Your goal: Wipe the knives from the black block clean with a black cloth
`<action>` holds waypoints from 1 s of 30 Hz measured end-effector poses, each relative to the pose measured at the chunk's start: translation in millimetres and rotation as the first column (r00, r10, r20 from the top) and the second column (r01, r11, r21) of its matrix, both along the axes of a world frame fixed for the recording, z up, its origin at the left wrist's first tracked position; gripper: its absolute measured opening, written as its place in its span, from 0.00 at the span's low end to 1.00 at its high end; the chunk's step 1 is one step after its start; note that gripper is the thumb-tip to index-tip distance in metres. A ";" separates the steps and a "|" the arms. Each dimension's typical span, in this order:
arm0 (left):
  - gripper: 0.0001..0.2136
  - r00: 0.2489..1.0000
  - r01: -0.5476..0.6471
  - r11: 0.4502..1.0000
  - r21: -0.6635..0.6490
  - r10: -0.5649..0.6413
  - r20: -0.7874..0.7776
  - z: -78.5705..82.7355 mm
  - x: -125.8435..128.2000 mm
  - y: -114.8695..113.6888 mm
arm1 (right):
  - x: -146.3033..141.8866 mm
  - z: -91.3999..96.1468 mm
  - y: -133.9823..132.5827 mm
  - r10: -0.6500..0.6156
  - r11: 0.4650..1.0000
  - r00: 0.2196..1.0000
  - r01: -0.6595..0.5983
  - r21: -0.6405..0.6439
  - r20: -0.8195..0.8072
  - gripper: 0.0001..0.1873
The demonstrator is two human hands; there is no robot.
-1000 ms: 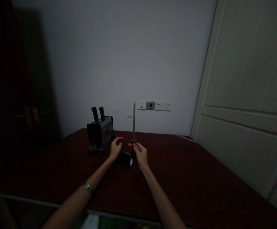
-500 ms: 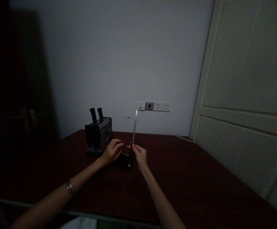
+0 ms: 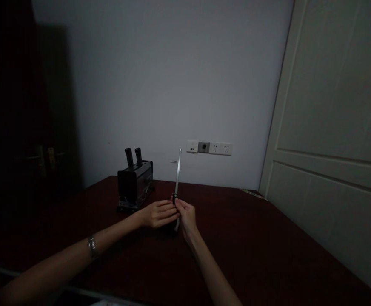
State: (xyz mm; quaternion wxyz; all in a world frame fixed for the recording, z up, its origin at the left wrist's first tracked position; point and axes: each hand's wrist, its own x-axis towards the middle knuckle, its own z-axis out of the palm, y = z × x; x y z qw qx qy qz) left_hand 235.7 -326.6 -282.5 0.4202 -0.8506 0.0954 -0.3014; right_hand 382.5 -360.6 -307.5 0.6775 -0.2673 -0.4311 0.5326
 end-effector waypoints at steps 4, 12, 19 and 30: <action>0.10 0.999 0.036 0.999 0.040 -0.035 -0.029 24.3 -8.7 -7.9 | -5.4 22.4 -8.8 0.071 0.997 0.997 -0.071 0.032 0.010 0.19; 0.09 0.993 0.050 0.991 0.122 -0.036 -0.111 99.8 -34.2 -33.9 | -20.0 84.1 -27.0 0.222 0.968 0.973 -0.227 0.106 0.058 0.23; 0.14 0.992 0.122 0.989 -0.086 -0.119 0.037 146.2 -40.0 -39.7 | -21.3 89.1 -4.3 0.341 0.932 0.940 -0.339 0.129 0.006 0.24; 0.13 0.664 0.210 0.941 -0.265 0.061 0.745 281.2 -50.5 -15.2 | 8.9 -9.0 41.8 0.195 0.974 0.971 -0.175 -0.142 0.138 0.26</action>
